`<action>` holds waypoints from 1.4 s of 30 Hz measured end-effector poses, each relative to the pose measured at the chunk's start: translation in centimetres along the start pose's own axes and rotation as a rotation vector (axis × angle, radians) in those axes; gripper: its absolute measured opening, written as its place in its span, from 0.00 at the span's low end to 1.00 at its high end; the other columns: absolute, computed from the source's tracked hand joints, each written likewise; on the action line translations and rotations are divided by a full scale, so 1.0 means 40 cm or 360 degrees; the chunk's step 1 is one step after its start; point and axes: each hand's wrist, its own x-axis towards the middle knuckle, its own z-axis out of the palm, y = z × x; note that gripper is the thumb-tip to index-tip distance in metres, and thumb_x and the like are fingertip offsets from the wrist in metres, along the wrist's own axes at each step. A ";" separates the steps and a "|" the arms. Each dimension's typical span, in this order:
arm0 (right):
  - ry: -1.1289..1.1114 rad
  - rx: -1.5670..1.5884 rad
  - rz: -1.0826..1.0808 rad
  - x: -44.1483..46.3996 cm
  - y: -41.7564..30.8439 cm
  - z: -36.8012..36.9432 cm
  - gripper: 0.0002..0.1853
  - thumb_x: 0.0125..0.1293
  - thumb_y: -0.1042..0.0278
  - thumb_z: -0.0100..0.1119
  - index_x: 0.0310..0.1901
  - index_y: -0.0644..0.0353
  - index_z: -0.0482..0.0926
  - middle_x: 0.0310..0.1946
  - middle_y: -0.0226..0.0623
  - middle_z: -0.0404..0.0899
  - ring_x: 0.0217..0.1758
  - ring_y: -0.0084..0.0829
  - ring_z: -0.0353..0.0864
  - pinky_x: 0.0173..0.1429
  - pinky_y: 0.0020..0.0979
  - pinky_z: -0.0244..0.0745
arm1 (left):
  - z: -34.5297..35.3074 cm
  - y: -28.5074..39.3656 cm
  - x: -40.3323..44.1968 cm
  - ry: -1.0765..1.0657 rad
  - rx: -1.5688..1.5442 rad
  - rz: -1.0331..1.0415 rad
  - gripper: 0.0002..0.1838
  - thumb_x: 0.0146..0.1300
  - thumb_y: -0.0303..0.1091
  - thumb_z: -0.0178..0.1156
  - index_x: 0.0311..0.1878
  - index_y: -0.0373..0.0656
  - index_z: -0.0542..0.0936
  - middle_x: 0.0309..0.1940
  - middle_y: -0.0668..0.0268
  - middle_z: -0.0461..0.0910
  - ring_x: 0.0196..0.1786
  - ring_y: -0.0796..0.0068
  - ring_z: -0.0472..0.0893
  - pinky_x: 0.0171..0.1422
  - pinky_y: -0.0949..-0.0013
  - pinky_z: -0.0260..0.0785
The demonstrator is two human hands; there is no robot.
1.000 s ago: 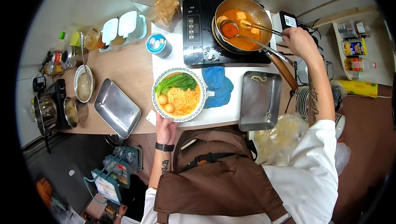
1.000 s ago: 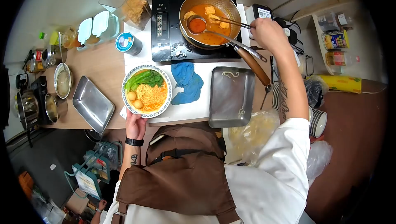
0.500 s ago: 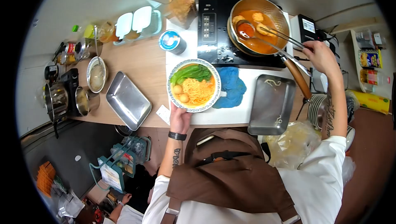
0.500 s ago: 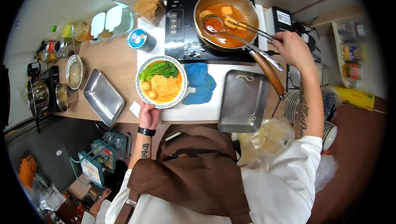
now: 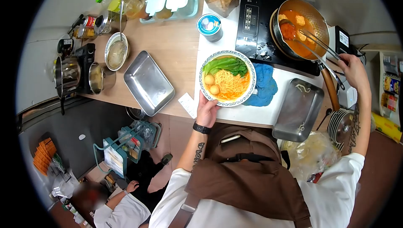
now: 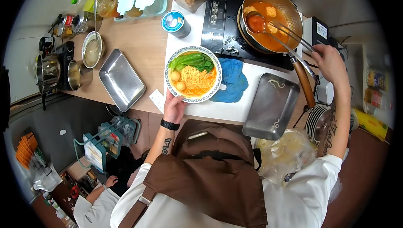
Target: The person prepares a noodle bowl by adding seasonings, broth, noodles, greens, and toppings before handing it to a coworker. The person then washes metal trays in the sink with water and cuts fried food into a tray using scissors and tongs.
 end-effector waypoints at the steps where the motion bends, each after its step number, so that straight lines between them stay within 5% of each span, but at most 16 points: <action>1: -0.0015 -0.0012 0.0010 -0.003 -0.013 -0.007 0.18 0.67 0.63 0.59 0.52 0.66 0.84 0.44 0.54 0.85 0.49 0.50 0.85 0.56 0.41 0.77 | -0.002 0.000 0.003 -0.0024 -0.0027 0.0001 0.41 0.63 0.15 0.51 0.79 0.48 0.54 0.70 0.59 0.68 0.67 0.61 0.75 0.66 0.53 0.75; 6: 0.0009 0.0002 -0.0015 -0.010 0.009 -0.019 0.18 0.67 0.62 0.59 0.52 0.67 0.84 0.44 0.54 0.86 0.49 0.50 0.85 0.55 0.41 0.78 | 0.012 0.014 0.003 -0.0068 -0.0078 -0.0017 0.40 0.61 0.14 0.49 0.77 0.47 0.55 0.70 0.55 0.68 0.67 0.55 0.76 0.65 0.50 0.78; 11: 0.0096 -0.0004 -0.0072 -0.025 0.006 -0.036 0.18 0.66 0.62 0.59 0.51 0.67 0.84 0.41 0.54 0.85 0.47 0.51 0.85 0.54 0.42 0.78 | 0.041 0.025 -0.034 -0.0063 -0.0188 0.0004 0.45 0.59 0.13 0.48 0.80 0.49 0.50 0.75 0.55 0.61 0.74 0.53 0.67 0.73 0.44 0.68; 15: 0.0072 -0.0037 -0.0058 -0.021 0.020 -0.036 0.16 0.65 0.62 0.60 0.47 0.65 0.85 0.39 0.54 0.86 0.47 0.51 0.85 0.55 0.43 0.78 | 0.044 0.048 -0.076 -0.0065 -0.0167 -0.0012 0.45 0.58 0.15 0.50 0.80 0.46 0.51 0.76 0.57 0.60 0.76 0.56 0.64 0.79 0.50 0.60; 33: 0.0421 0.0123 -0.0081 -0.059 0.044 0.020 0.11 0.66 0.66 0.59 0.44 0.61 0.86 0.37 0.53 0.84 0.42 0.54 0.83 0.49 0.47 0.78 | 0.208 0.078 0.044 -0.0375 -0.0122 -0.0077 0.44 0.59 0.21 0.56 0.80 0.48 0.53 0.75 0.59 0.63 0.75 0.56 0.66 0.76 0.48 0.64; 38: 0.0446 0.0322 -0.0289 -0.164 -0.072 -0.052 0.09 0.65 0.69 0.61 0.42 0.64 0.85 0.36 0.52 0.84 0.41 0.54 0.83 0.48 0.43 0.78 | 0.210 0.046 0.096 -0.0419 -0.0176 -0.0028 0.43 0.61 0.18 0.53 0.80 0.49 0.53 0.72 0.61 0.65 0.72 0.61 0.69 0.73 0.52 0.67; 42: 0.0444 0.0263 -0.0767 -0.199 -0.140 0.010 0.08 0.64 0.69 0.62 0.42 0.60 0.85 0.38 0.45 0.86 0.39 0.48 0.85 0.46 0.42 0.80 | 0.248 0.069 0.099 -0.0369 -0.0117 -0.0079 0.45 0.61 0.18 0.53 0.81 0.53 0.52 0.72 0.62 0.65 0.72 0.62 0.69 0.72 0.54 0.68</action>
